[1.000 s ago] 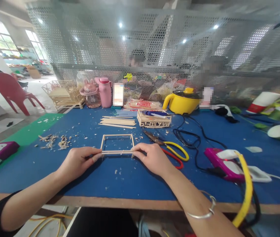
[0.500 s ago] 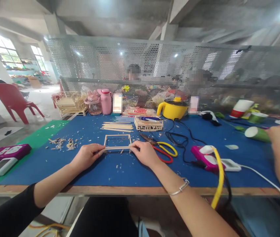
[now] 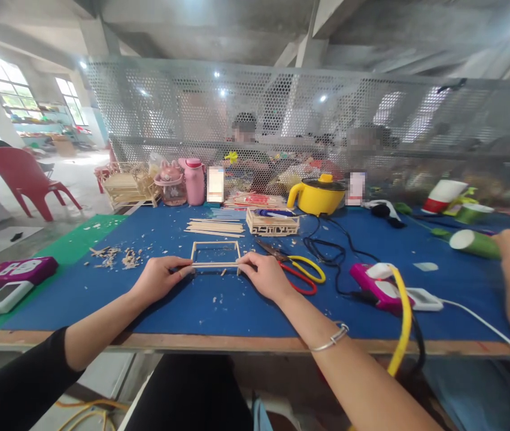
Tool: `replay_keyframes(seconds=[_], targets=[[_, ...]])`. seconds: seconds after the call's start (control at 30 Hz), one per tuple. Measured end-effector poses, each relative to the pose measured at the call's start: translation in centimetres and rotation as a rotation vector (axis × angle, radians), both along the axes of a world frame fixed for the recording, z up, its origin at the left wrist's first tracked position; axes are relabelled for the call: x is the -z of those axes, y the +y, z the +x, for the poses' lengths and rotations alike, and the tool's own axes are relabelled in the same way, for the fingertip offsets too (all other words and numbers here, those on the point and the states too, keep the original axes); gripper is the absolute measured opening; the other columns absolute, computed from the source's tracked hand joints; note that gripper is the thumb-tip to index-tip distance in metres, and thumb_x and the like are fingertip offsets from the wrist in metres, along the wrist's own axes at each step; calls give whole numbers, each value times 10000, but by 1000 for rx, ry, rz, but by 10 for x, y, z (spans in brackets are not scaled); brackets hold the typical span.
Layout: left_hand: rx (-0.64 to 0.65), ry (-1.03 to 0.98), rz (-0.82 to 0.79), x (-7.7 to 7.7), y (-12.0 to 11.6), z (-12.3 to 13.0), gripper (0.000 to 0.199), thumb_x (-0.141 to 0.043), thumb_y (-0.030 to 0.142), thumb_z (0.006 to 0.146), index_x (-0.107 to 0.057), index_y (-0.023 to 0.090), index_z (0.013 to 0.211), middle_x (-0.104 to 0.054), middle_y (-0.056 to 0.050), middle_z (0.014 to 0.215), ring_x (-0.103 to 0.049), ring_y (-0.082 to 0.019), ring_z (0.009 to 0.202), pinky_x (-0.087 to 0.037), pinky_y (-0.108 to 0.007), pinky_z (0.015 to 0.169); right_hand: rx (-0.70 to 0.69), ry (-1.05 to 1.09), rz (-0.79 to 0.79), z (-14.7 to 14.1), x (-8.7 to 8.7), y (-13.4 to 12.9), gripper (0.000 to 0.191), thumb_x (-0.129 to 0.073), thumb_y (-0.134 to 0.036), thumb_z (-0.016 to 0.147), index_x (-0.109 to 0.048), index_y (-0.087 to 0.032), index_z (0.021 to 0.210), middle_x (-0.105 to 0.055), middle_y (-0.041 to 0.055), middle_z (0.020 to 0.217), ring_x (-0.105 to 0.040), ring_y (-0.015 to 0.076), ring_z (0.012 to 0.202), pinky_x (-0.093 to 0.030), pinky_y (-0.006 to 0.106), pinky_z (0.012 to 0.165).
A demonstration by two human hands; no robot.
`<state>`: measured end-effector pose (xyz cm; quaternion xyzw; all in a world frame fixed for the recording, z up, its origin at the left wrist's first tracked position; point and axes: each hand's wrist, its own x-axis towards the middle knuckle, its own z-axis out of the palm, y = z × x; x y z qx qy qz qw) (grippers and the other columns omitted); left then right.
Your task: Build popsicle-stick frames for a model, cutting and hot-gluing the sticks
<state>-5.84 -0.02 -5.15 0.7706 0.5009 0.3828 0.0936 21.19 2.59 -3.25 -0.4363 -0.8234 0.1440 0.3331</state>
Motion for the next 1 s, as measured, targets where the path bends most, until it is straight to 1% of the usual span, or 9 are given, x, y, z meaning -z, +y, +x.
replay_keyframes(seconds=[0.1,0.17,0.33,0.47,0.53,0.63,0.77,0.9,1.0], targets=[[-18,-39,-47,0,0,0,326,-573,332,822,-672,183,1095,-758,-32,860,-694,-158,695,-559,-260,684,-2,-7,-6,0,-2,-1,153,-548,-264,842,-688,-218,804,-739,6,846,-680,171,802,-494,282,761],[-10,-61,-73,0,0,1,355,-572,332,821,-654,175,1128,-756,-26,846,-682,-142,655,-556,-247,666,-2,-14,-10,-1,-3,-2,149,-548,-262,842,-687,-219,807,-738,4,844,-678,171,799,-493,281,755],[14,-47,-53,0,0,1,348,-572,309,825,-645,177,1138,-751,-32,873,-680,-145,681,-549,-250,671,-9,-27,-16,0,-6,-2,148,-543,-269,847,-685,-228,841,-737,2,862,-676,179,809,-493,288,750],[35,-1,-7,-1,1,1,242,-570,311,839,-709,187,992,-747,-48,911,-689,-169,796,-539,-262,736,-18,-31,-19,0,-5,-1,160,-535,-275,848,-689,-236,867,-735,-2,882,-674,183,832,-492,295,778],[43,21,15,0,2,0,227,-564,309,847,-719,185,956,-746,-55,913,-688,-176,819,-533,-267,755,-18,-29,-19,0,-6,-1,169,-531,-282,846,-692,-238,873,-736,-1,894,-675,188,846,-493,303,793],[64,66,51,3,3,0,239,-534,292,869,-711,186,989,-744,-63,899,-687,-178,800,-530,-268,740,-11,-24,-19,1,-6,-1,183,-526,-280,838,-700,-237,872,-741,12,898,-680,200,845,-502,319,796],[82,125,94,8,4,1,278,-487,278,894,-697,162,1033,-733,-92,909,-680,-201,812,-526,-294,749,-19,-11,-23,2,-3,-1,176,-529,-214,800,-695,-219,860,-742,28,895,-683,198,851,-509,318,808],[87,158,113,8,3,2,302,-462,270,902,-691,139,1050,-724,-110,910,-674,-223,811,-526,-328,750,-29,16,-35,3,2,1,265,-533,-136,744,-639,-199,979,-739,21,838,-690,172,793,-524,292,779],[80,161,111,6,2,3,298,-465,269,900,-696,140,1038,-724,-104,896,-675,-221,795,-528,-327,740,-31,22,-40,2,3,1,184,-553,-157,748,-647,-205,899,-732,12,830,-683,162,775,-522,279,761]])
